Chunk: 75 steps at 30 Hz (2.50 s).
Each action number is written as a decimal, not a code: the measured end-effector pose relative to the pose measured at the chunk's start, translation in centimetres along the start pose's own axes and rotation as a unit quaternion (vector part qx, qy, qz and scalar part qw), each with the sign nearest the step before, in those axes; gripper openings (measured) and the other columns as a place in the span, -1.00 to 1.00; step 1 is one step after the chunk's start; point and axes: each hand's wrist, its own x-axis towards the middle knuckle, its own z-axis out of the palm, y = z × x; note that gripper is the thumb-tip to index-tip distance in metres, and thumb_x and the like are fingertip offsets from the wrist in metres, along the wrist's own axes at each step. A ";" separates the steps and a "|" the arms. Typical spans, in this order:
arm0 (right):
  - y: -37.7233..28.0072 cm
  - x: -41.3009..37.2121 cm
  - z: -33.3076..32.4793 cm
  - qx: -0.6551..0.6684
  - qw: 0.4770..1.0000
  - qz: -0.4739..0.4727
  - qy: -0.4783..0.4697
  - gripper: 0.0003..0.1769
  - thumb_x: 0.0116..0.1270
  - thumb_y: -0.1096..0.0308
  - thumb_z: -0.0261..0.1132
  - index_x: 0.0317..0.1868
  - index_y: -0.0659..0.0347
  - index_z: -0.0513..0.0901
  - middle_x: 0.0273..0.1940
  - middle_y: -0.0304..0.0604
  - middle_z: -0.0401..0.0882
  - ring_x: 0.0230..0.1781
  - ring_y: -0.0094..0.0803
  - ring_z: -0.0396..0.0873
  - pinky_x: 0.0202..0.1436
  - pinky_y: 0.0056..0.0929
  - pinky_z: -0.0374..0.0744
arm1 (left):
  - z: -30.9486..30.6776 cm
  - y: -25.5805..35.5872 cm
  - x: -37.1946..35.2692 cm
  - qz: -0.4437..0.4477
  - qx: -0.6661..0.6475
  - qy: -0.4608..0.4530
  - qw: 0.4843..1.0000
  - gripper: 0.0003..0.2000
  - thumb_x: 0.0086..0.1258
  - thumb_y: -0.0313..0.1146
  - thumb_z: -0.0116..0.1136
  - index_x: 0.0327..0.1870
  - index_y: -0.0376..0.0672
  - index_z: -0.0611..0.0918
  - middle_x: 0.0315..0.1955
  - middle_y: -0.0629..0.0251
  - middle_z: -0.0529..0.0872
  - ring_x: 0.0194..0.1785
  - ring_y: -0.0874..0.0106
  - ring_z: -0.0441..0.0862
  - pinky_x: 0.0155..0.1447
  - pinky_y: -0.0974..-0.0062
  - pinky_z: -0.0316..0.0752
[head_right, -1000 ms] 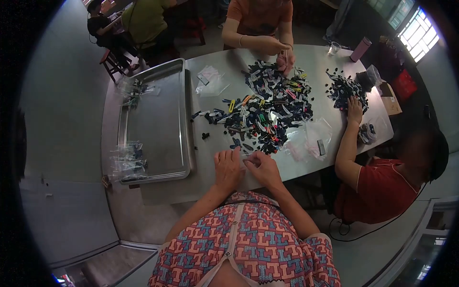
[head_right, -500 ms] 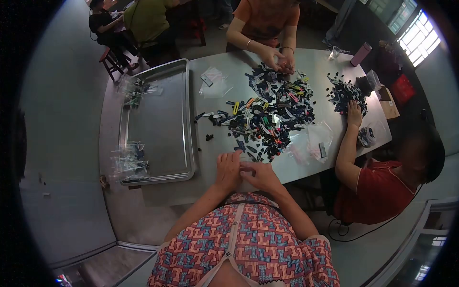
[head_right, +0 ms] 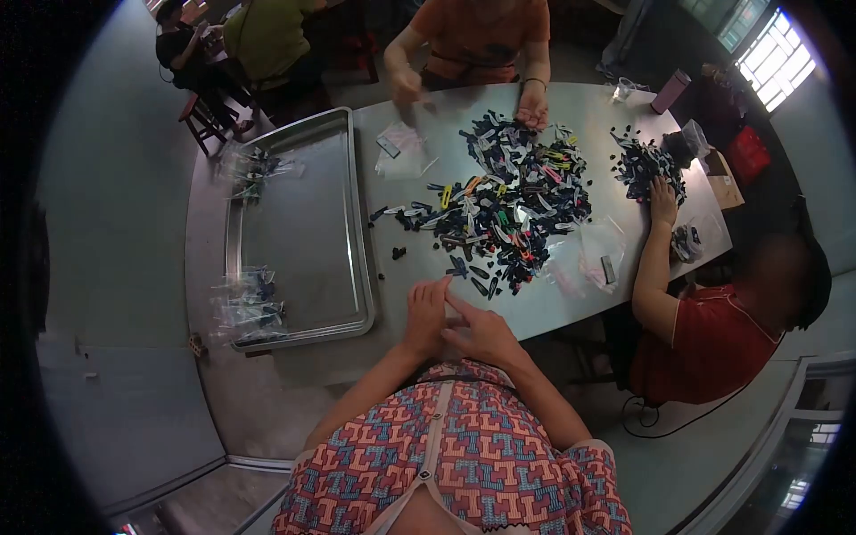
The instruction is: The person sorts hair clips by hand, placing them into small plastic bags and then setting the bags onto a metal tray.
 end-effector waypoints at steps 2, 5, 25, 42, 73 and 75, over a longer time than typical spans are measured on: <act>-0.3 0.0 0.1 -0.001 1.000 0.018 -0.004 -0.15 0.24 0.15 0.38 0.51 -0.04 0.24 -0.06 0.00 0.74 -0.01 -0.03 0.69 0.12 -0.21 0.60 | 0.3 -0.2 -0.1 0.004 0.005 -0.003 1.000 -0.20 0.03 -0.29 0.37 0.36 -0.27 0.29 0.06 0.05 0.49 0.19 0.06 0.40 0.37 0.04 0.14; -0.1 -0.1 0.7 0.018 0.999 0.020 0.017 -0.16 0.22 0.14 0.40 0.50 -0.01 0.27 -0.05 0.05 0.72 0.01 0.00 0.67 0.11 -0.20 0.59 | 0.5 -0.5 -0.3 0.008 0.009 -0.005 1.000 -0.22 0.05 -0.32 0.32 0.36 -0.27 0.29 0.03 0.05 0.49 0.18 0.06 0.41 0.38 0.05 0.14; -0.5 1.1 -2.1 0.134 0.990 -0.029 -0.039 -0.28 0.30 0.21 0.38 0.41 0.25 0.35 0.21 0.02 0.58 -0.23 -0.46 0.63 -0.21 -0.47 0.64 | -0.3 -1.9 -2.5 -0.120 -0.015 0.042 0.992 -0.31 0.08 -0.38 0.27 0.32 -0.28 0.33 0.07 0.00 0.52 0.16 0.01 0.44 0.27 0.07 0.26; 2.8 18.4 6.4 -0.147 0.954 -0.220 0.139 -0.76 0.20 0.40 0.20 -0.14 0.15 0.70 -0.18 -0.04 0.62 0.00 -0.05 0.53 0.09 -0.12 0.51 | -2.7 -1.9 -4.9 -0.255 -0.044 0.107 0.960 -0.28 -0.01 -0.53 0.27 0.31 -0.21 0.34 -0.27 0.18 0.48 -0.12 0.19 0.48 0.10 0.23 0.38; 0.2 8.1 -1.4 0.382 0.923 0.011 0.048 -0.74 0.36 0.34 0.35 -0.04 0.32 0.70 -0.27 -0.26 0.71 -0.34 -0.60 0.59 -0.28 -0.59 0.55 | -0.8 -3.2 -3.2 -0.248 -0.085 0.053 0.963 -0.26 0.01 -0.50 0.28 0.33 -0.21 0.31 -0.21 0.17 0.48 -0.07 0.19 0.47 0.13 0.26 0.38; -1.2 7.1 -1.6 0.349 0.937 0.007 0.021 -0.75 0.35 0.37 0.35 -0.03 0.32 0.70 -0.26 -0.25 0.71 -0.34 -0.58 0.60 -0.27 -0.57 0.56 | -0.7 -3.4 -3.4 -0.204 -0.053 0.069 0.975 -0.24 0.02 -0.49 0.29 0.36 -0.19 0.29 -0.18 0.18 0.47 -0.05 0.20 0.46 0.16 0.23 0.35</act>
